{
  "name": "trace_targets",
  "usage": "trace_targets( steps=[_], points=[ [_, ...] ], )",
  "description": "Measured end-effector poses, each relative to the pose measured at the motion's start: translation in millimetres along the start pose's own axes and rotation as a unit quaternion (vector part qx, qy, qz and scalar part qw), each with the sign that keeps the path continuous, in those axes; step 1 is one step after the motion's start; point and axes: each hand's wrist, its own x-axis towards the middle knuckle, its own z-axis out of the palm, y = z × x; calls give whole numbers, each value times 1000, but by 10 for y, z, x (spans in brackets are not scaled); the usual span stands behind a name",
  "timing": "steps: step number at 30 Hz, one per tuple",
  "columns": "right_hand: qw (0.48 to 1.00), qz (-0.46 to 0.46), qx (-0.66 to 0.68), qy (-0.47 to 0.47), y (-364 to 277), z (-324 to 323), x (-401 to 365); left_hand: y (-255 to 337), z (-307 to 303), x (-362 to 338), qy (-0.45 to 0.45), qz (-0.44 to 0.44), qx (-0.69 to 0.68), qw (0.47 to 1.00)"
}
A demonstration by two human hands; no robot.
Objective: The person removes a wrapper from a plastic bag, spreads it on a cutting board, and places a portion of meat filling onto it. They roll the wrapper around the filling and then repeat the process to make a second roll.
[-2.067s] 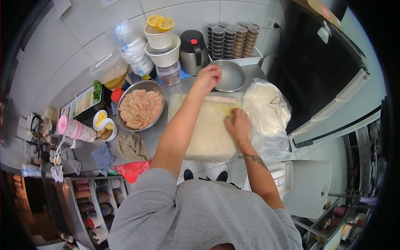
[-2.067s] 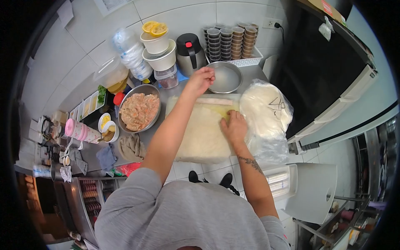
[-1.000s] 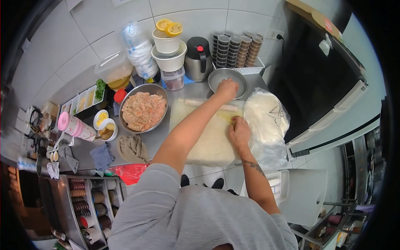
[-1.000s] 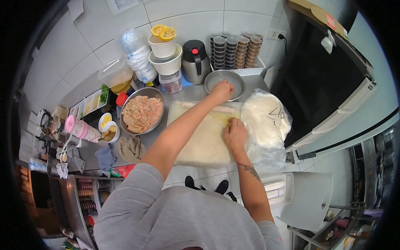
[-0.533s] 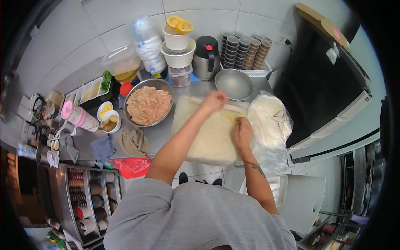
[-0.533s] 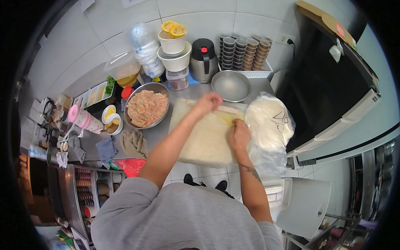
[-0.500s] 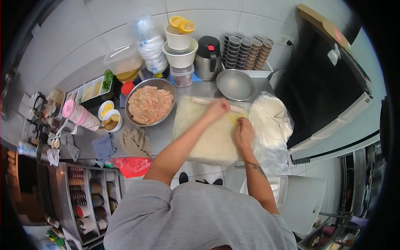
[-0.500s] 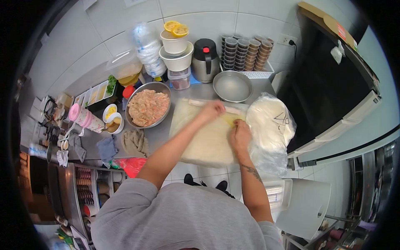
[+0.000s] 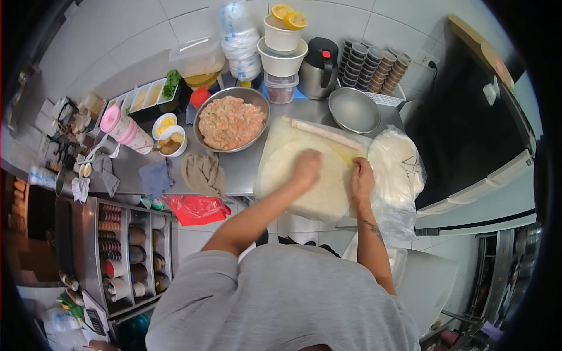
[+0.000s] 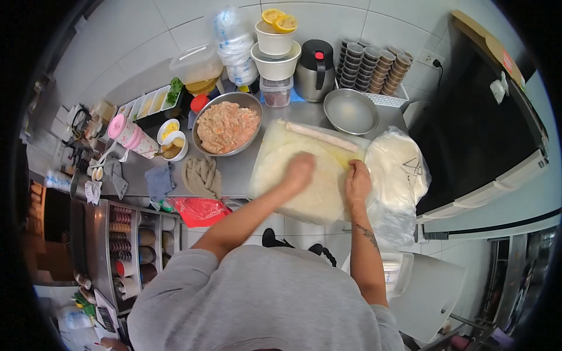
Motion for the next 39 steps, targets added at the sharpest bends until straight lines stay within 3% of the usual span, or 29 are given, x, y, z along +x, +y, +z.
trace_targets(
  steps=[3,6,7,11,14,15,18,22,25,28,29,32,33,36,38,39],
  points=[
    [998,60,2,-20,-87,10,22,-265,-694,-95,67,-147,3,987],
    [999,31,-32,-17,-270,-87,-11,-208,-730,-328,-41,-37,-123,991],
    [999,13,-34,-14,-255,-82,-20,-181,-761,-360,-36,-22,-104,994],
    [999,-32,-39,-10,-157,-48,-48,-450,-828,-52,38,-159,35,986],
    [999,-22,-37,-15,-121,-30,-3,-210,-875,-44,-23,-53,-132,990],
    [999,-12,-36,-18,-109,-25,-16,-281,-807,-91,-99,-55,-106,988],
    [1000,1,12,-2,-82,-27,-26,-504,-809,62,50,-173,33,983],
    [997,57,39,-22,-84,-43,-1,-245,-879,35,-62,-68,-50,995],
    [997,48,60,-7,-66,-50,-30,-440,-664,-2,-16,-46,44,998],
    [994,47,95,9,-40,-61,-35,-412,-737,206,16,-120,36,992],
    [993,51,108,12,-29,-54,-31,-267,-731,199,14,-74,-16,997],
    [987,73,142,19,-42,-39,-21,-187,-563,83,-139,36,-88,986],
    [985,82,151,20,-46,-43,-27,-245,-471,139,-20,-6,-6,1000],
    [981,73,177,30,-35,-45,-22,-124,-361,380,10,-18,-56,998],
    [979,78,189,29,33,-26,0,278,-46,334,18,108,-133,985],
    [977,83,195,28,58,-1,-5,474,-106,364,-139,111,-152,972]
  ],
)
